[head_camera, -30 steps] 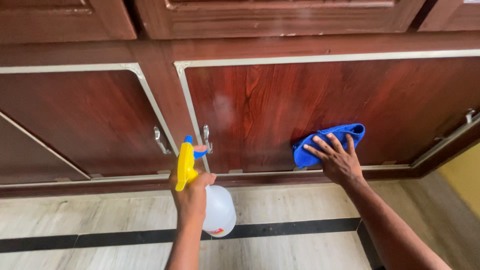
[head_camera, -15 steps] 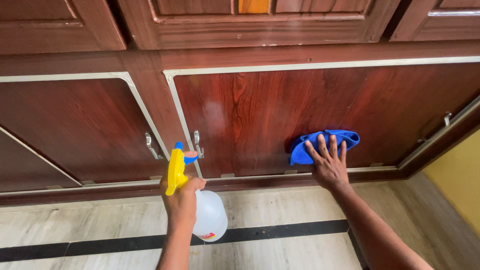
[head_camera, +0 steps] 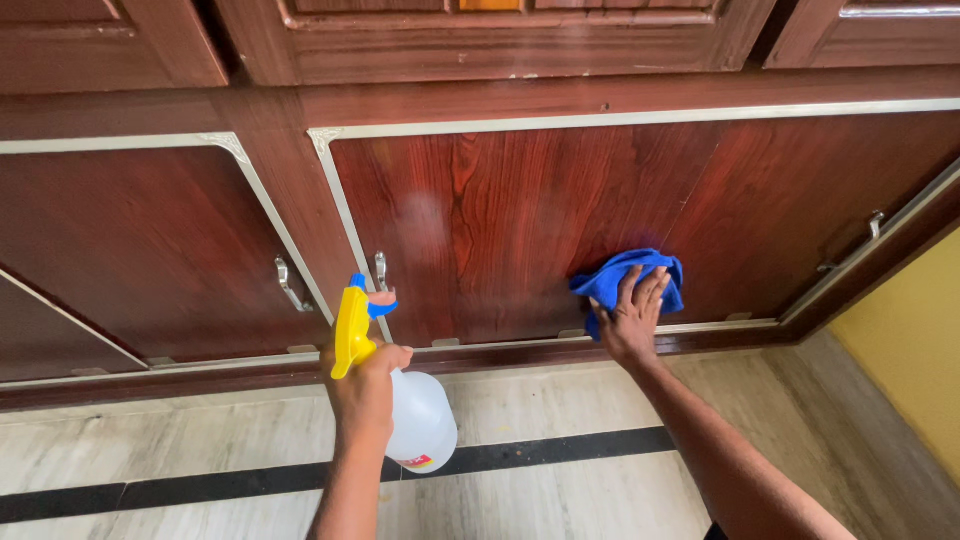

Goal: The person cleans the surface of a wooden cabinet by spraying liquid from a bottle and wiping the doors with a blue cloth.

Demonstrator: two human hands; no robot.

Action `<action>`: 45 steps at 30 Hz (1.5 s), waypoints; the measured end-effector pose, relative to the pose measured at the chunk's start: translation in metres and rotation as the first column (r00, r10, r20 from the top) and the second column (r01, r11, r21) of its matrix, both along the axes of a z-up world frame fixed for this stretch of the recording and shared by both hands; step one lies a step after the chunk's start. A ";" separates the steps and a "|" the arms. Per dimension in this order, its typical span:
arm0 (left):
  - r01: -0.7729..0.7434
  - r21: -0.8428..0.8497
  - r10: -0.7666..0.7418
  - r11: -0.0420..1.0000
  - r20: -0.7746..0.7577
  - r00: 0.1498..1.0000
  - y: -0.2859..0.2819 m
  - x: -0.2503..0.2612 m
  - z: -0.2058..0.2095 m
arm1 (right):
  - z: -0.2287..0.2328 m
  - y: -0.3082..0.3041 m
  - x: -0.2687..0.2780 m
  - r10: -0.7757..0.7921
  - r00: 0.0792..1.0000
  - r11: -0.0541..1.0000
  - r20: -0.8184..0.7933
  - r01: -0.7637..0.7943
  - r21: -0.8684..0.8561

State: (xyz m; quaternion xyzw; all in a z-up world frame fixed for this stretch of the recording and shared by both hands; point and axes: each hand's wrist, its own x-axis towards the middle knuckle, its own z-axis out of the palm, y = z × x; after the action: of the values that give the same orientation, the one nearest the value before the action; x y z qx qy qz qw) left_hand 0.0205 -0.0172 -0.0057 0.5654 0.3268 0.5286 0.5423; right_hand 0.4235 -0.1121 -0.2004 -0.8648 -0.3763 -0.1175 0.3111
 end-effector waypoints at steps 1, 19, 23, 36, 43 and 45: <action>0.002 -0.025 -0.002 1.000 -0.013 1.000 0.000 -0.001 0.000 | -0.005 0.004 0.000 0.022 1.000 0.997 -0.011 -0.021 0.079; 0.014 -0.050 -0.015 0.999 -0.034 0.999 -0.002 0.005 -0.005 | 0.000 0.025 -0.040 0.099 0.783 0.903 -0.614 0.189 0.386; 0.017 -0.085 -0.018 0.996 -0.010 1.000 -0.004 0.005 -0.004 | -0.014 0.033 -0.032 0.114 0.787 0.880 -0.606 0.203 0.429; 0.023 0.005 -0.023 1.000 -0.009 1.000 -0.013 0.007 0.009 | -0.007 0.032 -0.040 0.171 0.634 0.877 -0.754 0.251 0.409; 0.040 -0.073 -0.039 0.997 0.006 0.999 -0.017 0.009 0.004 | -0.016 0.043 -0.034 0.090 0.554 0.880 -0.828 0.344 0.326; 0.039 -0.083 -0.039 0.996 0.002 0.999 -0.017 0.010 0.004 | -0.011 0.043 -0.038 0.131 0.534 0.866 -0.836 0.349 0.358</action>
State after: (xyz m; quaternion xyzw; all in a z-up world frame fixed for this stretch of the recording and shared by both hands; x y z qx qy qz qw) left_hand 0.0308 -0.0339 -0.0017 0.5486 0.3374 0.5040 0.5755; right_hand 0.3857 -0.0687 -0.2112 -0.7283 -0.0811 0.2006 0.6501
